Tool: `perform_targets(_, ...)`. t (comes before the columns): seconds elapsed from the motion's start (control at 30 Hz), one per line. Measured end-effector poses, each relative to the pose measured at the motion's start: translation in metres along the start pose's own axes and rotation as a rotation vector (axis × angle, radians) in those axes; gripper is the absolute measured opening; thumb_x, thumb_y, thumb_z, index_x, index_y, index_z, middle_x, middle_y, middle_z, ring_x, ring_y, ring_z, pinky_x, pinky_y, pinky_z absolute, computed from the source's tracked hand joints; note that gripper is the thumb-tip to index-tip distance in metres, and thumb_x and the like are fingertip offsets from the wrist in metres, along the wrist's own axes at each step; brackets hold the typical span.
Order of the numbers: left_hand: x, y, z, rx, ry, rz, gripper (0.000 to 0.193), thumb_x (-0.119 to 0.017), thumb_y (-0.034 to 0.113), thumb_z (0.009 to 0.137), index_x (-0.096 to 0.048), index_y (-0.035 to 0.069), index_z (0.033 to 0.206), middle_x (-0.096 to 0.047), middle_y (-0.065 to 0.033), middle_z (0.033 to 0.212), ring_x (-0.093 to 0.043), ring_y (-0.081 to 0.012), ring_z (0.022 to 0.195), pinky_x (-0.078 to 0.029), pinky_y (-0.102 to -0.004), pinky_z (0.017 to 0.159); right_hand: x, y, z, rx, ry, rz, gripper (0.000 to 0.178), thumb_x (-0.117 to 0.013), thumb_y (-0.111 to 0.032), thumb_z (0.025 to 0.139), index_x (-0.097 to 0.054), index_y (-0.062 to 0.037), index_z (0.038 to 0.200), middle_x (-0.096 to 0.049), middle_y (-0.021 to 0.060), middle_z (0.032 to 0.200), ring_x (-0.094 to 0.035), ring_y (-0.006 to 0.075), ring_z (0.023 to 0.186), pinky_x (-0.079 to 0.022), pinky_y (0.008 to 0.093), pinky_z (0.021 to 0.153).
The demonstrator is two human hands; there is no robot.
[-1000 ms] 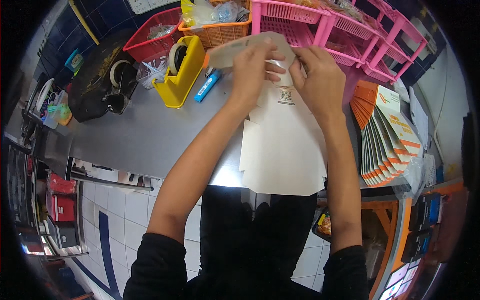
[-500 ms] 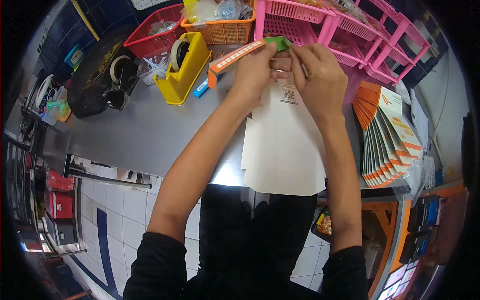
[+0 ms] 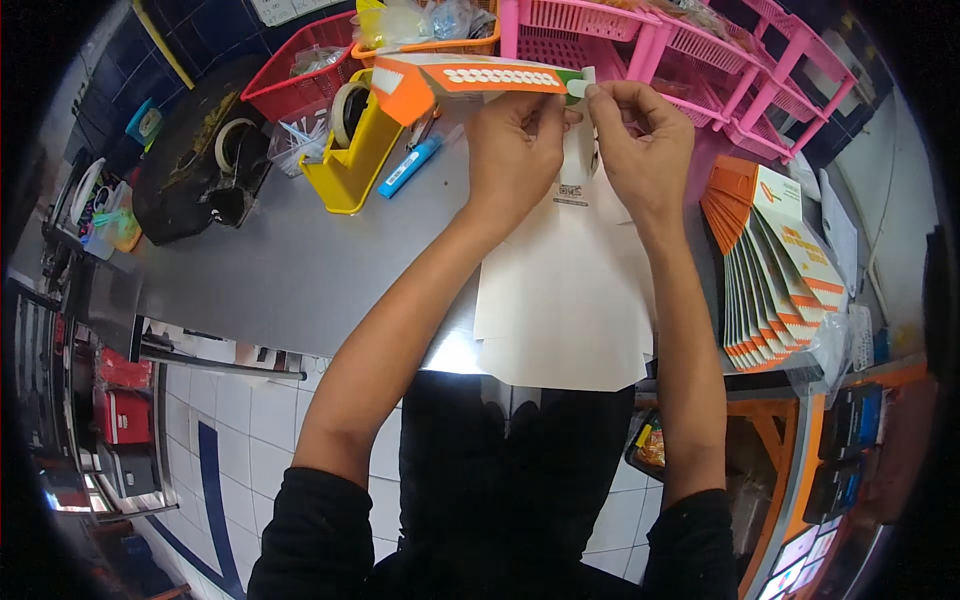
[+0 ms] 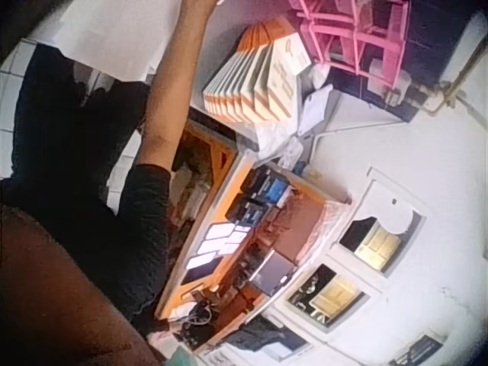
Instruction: The person folds flat cardboard sheets into food boxes by hand and stacks the assembled boxes on the counter.
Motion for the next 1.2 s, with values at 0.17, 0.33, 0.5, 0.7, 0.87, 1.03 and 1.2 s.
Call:
perform_targets(0.17, 0.0, 0.005, -0.001, -0.042, -0.037, 0.052, 0.013, -0.062, 0.004, 0.097, -0.07, -0.006, 0.097, -0.074, -0.0084, 0.083, -0.072, -0.0133, 0.077, -0.059, -0.0288, 0.075, 0.001, -0.007, -0.004, 0.046, -0.034, -0.093, 0.016, -0.073, -0.013, 0.085, -0.074, 0.0025, 0.086, -0.07, 0.0023, 0.071, -0.06, 0.0042, 0.064, -0.049, 0.021, 0.06)
perform_targets(0.33, 0.002, 0.014, -0.004, -0.118, -0.044, 0.231, 0.013, -0.061, 0.004, 0.095, -0.068, -0.005, 0.093, -0.074, -0.0122, 0.081, -0.074, -0.0188, 0.077, -0.058, -0.0308, 0.071, 0.001, -0.007, -0.002, 0.036, -0.04, -0.063, 0.015, -0.073, -0.013, 0.085, -0.075, 0.0015, 0.086, -0.071, 0.0023, 0.071, -0.06, 0.004, 0.063, -0.049, 0.0207, 0.06)
perform_targets(0.5, 0.001, 0.014, -0.002, -0.142, -0.053, 0.29, 0.012, -0.059, 0.004, 0.094, -0.066, -0.004, 0.09, -0.073, -0.0166, 0.08, -0.077, -0.0241, 0.079, -0.059, -0.0344, 0.068, -0.001, 0.0, -0.001, -0.021, -0.081, -0.02, 0.016, -0.072, -0.014, 0.086, -0.075, 0.0014, 0.088, -0.072, 0.0029, 0.072, -0.062, 0.0053, 0.065, -0.051, 0.0226, 0.065)
perform_targets(0.7, -0.001, 0.014, -0.003, -0.312, -0.111, 0.357, 0.015, -0.059, 0.008, 0.088, -0.067, -0.004, 0.092, -0.07, -0.0209, 0.082, -0.07, -0.0356, 0.075, -0.056, -0.0435, 0.068, 0.004, 0.012, 0.002, 0.029, -0.133, -0.1, 0.017, -0.071, -0.015, 0.09, -0.074, 0.0014, 0.091, -0.074, 0.0052, 0.077, -0.066, 0.0084, 0.073, -0.052, 0.025, 0.071)
perform_targets(0.87, -0.004, 0.014, -0.009, -0.421, -0.142, 0.459, 0.025, -0.066, 0.019, 0.082, -0.069, -0.002, 0.095, -0.07, -0.021, 0.085, -0.069, -0.0388, 0.081, -0.055, -0.048, 0.076, 0.008, 0.021, 0.007, 0.114, -0.296, -0.23, 0.02, -0.065, -0.017, 0.099, -0.073, 0.0006, 0.104, -0.07, 0.0033, 0.088, -0.063, 0.011, 0.082, -0.051, 0.0269, 0.079)
perform_targets(1.03, -0.003, 0.003, -0.003, -0.182, -0.073, 0.505, 0.015, -0.066, 0.013, 0.077, -0.071, -0.001, 0.08, -0.068, -0.0216, 0.072, -0.069, -0.0412, 0.069, -0.056, -0.0481, 0.068, 0.004, 0.02, 0.005, 0.083, -0.213, -0.126, 0.029, -0.057, -0.019, 0.104, -0.065, 0.002, 0.122, -0.068, 0.0116, 0.113, -0.064, 0.0181, 0.107, -0.052, 0.0322, 0.097)
perform_targets(1.2, -0.01, 0.011, -0.015, -0.248, 0.081, 0.341, 0.014, -0.066, 0.011, 0.071, -0.074, 0.003, 0.078, -0.068, -0.021, 0.071, -0.069, -0.041, 0.071, -0.055, -0.05, 0.07, 0.003, 0.005, -0.004, 0.341, -0.288, -0.348, 0.036, -0.058, -0.021, 0.103, -0.061, -0.0025, 0.134, -0.067, 0.0095, 0.121, -0.064, 0.0165, 0.106, -0.053, 0.0299, 0.091)
Point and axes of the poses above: each hand's wrist, its own z-axis towards the middle knuckle, its own x-axis out of the back of the hand, y = z × x, the point moved 5 cm from there along z, towards the middle knuckle
